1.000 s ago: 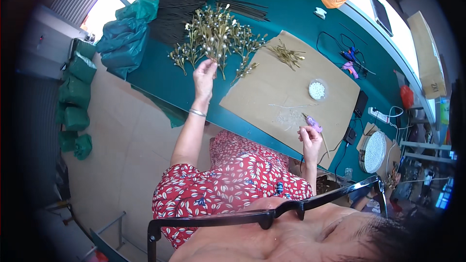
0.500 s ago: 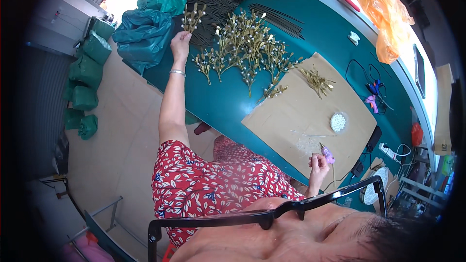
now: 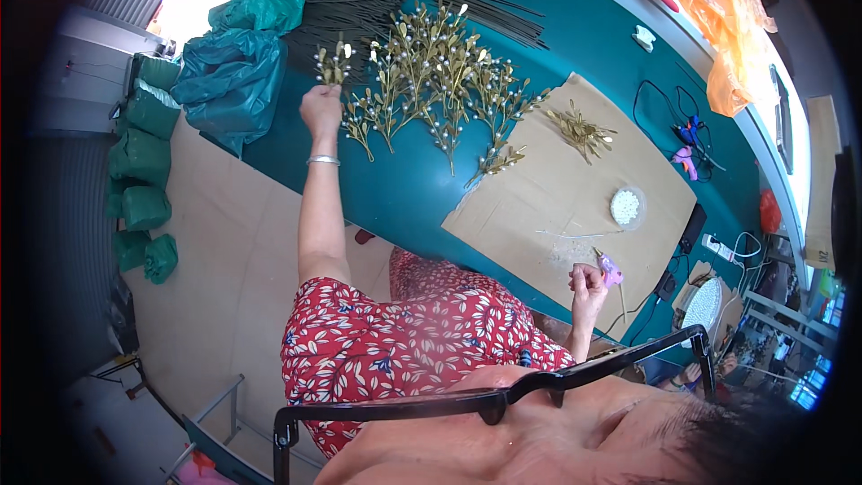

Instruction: The person decorates artificial branches by applying hot glue with a glue gun and attaching white beads to them by hand.

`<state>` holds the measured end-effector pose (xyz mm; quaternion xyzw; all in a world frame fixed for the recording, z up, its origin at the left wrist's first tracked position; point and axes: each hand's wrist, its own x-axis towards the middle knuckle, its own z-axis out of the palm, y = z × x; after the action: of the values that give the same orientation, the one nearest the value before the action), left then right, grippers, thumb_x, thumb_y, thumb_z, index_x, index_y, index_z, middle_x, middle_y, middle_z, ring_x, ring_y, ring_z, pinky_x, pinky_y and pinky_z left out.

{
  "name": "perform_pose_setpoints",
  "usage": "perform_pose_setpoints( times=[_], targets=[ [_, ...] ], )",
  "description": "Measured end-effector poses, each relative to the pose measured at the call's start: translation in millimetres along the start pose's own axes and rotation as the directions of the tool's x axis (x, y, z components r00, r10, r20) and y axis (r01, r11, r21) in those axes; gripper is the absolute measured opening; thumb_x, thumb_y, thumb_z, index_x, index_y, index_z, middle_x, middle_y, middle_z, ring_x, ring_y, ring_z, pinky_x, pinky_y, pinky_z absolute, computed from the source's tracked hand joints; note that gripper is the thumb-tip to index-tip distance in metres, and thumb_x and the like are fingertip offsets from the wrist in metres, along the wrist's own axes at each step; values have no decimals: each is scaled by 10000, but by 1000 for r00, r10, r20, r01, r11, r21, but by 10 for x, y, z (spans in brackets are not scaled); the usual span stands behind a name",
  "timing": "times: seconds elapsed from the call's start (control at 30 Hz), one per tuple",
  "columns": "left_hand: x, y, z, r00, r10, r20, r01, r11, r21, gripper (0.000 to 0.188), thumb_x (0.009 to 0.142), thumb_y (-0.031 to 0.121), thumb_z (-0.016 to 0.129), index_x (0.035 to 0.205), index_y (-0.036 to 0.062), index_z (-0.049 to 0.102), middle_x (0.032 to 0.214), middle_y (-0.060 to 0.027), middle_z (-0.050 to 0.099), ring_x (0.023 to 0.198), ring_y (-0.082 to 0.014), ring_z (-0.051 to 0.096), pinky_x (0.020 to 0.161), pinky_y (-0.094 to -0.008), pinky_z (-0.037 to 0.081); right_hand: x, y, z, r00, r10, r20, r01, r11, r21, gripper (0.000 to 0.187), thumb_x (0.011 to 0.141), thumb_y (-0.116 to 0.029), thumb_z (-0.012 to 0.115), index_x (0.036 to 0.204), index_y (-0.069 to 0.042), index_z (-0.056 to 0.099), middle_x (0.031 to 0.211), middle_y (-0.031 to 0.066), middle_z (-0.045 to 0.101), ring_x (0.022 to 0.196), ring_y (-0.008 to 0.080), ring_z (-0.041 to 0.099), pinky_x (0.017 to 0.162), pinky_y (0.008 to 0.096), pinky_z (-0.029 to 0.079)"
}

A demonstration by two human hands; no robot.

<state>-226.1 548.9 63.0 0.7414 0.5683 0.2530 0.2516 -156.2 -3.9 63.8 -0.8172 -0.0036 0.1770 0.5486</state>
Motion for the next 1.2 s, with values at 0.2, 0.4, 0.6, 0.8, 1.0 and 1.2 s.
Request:
perform_pose_setpoints(
  times=[0.2,0.4,0.6,0.8,1.0,1.2],
  targets=[
    [-169,-165,686,996,-75,-39,75,997,-13,253,692,269,713,762,26,688,757,-155,669,744,-300,648,723,-372,488,-94,49,18,1000,-7,-27,4,994,-113,159,851,-133,607,892,16,647,712,34,618,627,87,547,583,226,445],
    [-634,-716,1186,973,168,-157,-138,973,187,238,714,253,648,645,26,660,670,-147,653,607,-308,642,572,-409,494,29,466,-197,995,-87,-38,82,989,-120,163,828,-118,612,898,26,643,718,60,634,639,91,567,597,240,457],
    [-1820,-330,1366,891,152,-428,-237,960,-152,236,810,224,652,890,3,628,727,-126,649,640,-221,618,601,-335,489,95,1372,-914,988,-93,-120,73,984,-165,148,829,-113,621,886,21,644,697,38,618,638,77,550,600,228,445],
    [-3239,705,1716,811,585,3,-480,668,-569,140,884,137,573,915,8,616,783,-75,631,662,-132,576,607,-278,477,121,1911,-1245,976,-28,-217,38,998,44,115,847,-91,611,881,15,641,709,-2,605,630,47,518,573,197,416],
    [-3853,763,3023,704,373,604,197,715,-671,175,857,125,595,914,-39,611,695,-83,609,613,-130,586,550,-258,471,215,2005,-1651,985,21,-168,-4,995,100,121,856,-95,601,886,16,637,690,-18,593,586,33,492,525,187,390],
    [-3776,1439,3932,676,-82,732,597,643,-480,354,803,193,648,1056,-14,511,828,-104,599,677,-171,597,589,-291,502,227,1975,-2117,992,-21,-122,25,999,32,155,853,-113,611,888,37,628,706,-5,601,614,49,501,562,203,412]
  ],
)
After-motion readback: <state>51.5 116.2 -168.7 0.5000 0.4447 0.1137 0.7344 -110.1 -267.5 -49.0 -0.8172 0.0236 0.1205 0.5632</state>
